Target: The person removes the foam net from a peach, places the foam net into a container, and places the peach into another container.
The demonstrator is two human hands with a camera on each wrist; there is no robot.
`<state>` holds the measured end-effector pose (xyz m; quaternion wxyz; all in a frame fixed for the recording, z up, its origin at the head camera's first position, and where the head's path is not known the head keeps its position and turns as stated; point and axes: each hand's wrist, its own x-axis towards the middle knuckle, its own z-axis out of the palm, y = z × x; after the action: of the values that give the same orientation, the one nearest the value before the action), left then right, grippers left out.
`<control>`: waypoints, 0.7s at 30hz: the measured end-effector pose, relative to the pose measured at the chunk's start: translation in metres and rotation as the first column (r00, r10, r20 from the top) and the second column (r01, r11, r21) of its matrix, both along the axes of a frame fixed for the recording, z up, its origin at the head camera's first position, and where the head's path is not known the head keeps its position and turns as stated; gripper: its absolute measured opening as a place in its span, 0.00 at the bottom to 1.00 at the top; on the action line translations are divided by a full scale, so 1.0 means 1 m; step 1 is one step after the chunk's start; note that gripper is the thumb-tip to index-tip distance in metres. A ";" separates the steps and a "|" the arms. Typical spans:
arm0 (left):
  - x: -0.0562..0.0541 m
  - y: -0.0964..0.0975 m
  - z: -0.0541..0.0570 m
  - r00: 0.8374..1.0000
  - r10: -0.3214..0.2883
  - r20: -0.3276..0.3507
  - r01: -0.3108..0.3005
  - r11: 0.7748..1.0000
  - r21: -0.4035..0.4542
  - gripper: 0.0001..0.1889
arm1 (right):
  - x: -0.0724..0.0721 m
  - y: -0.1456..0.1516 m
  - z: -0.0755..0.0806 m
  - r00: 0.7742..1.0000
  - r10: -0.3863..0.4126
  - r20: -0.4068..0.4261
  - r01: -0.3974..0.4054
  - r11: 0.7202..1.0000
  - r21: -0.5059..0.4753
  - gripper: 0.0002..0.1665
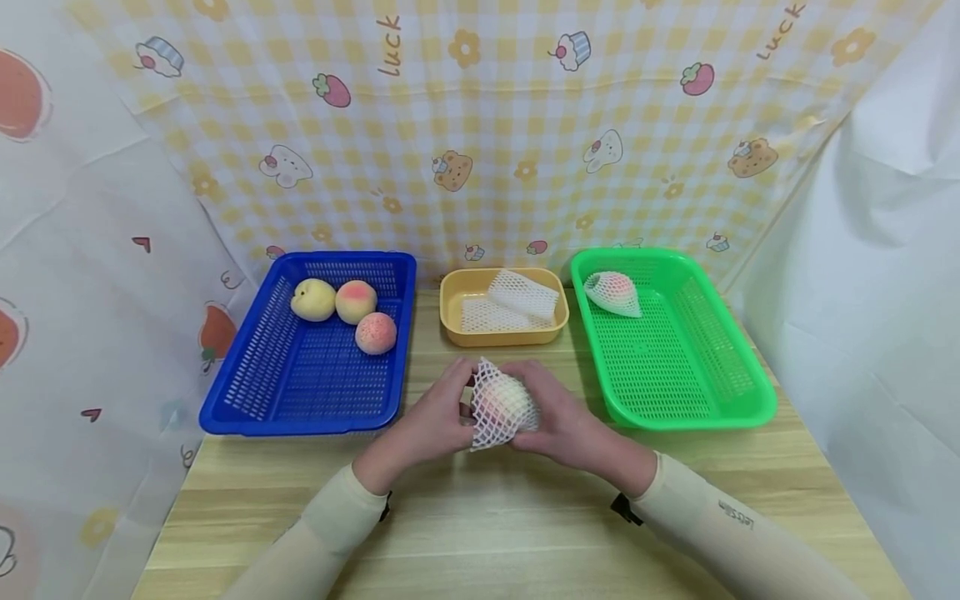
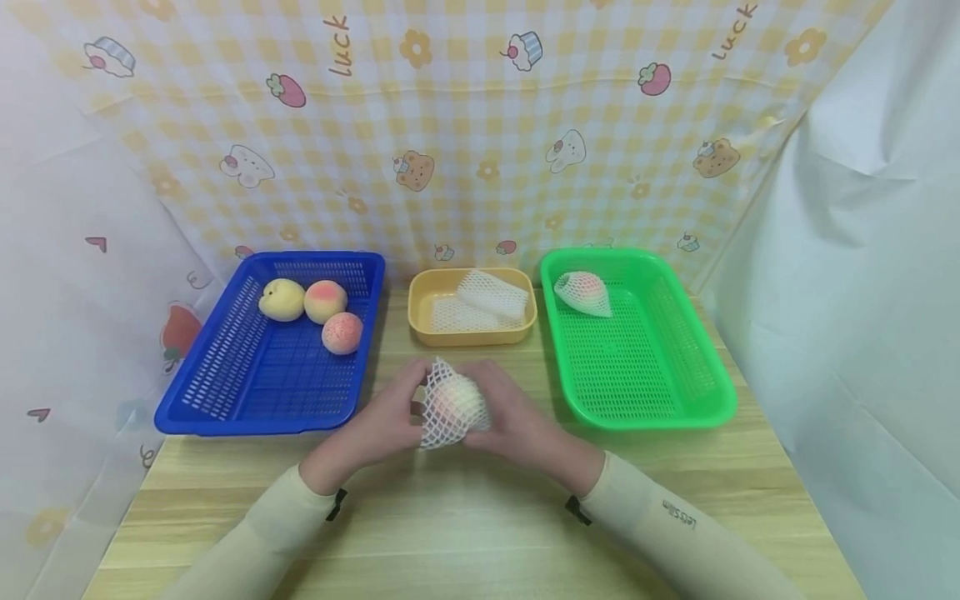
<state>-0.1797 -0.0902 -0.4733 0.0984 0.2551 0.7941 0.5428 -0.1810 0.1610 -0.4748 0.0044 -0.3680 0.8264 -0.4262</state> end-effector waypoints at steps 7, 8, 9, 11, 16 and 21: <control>0.000 0.003 0.000 1.000 0.028 0.009 -0.028 1.000 -0.003 0.43 | 0.000 -0.002 0.003 1.000 -0.003 0.008 0.003 1.000 -0.001 0.58; 0.000 0.003 0.000 0.999 0.032 0.004 -0.032 0.999 -0.008 0.43 | 0.000 -0.003 0.002 1.000 -0.004 0.004 0.004 1.000 0.001 0.58; -0.001 0.003 0.000 0.999 0.036 -0.003 -0.036 0.999 -0.014 0.42 | -0.001 -0.003 0.002 1.000 -0.005 -0.006 0.005 1.000 0.002 0.58; -0.001 0.004 0.001 0.999 0.042 -0.023 -0.042 0.999 -0.028 0.42 | -0.001 -0.003 0.002 1.000 -0.007 -0.017 0.007 1.000 0.006 0.58; -0.001 0.004 0.001 0.996 0.053 -0.067 -0.057 0.997 -0.056 0.41 | 0.000 -0.005 0.001 1.000 -0.014 -0.027 0.014 1.000 0.018 0.58; -0.001 0.005 0.002 0.996 0.066 -0.060 -0.070 0.996 -0.061 0.42 | -0.001 -0.006 0.001 0.999 -0.015 -0.040 0.016 1.000 0.019 0.56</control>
<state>-0.1806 -0.0857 -0.4715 0.0646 0.2402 0.8215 0.5131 -0.1818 0.1553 -0.4737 -0.0119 -0.3700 0.8333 -0.4106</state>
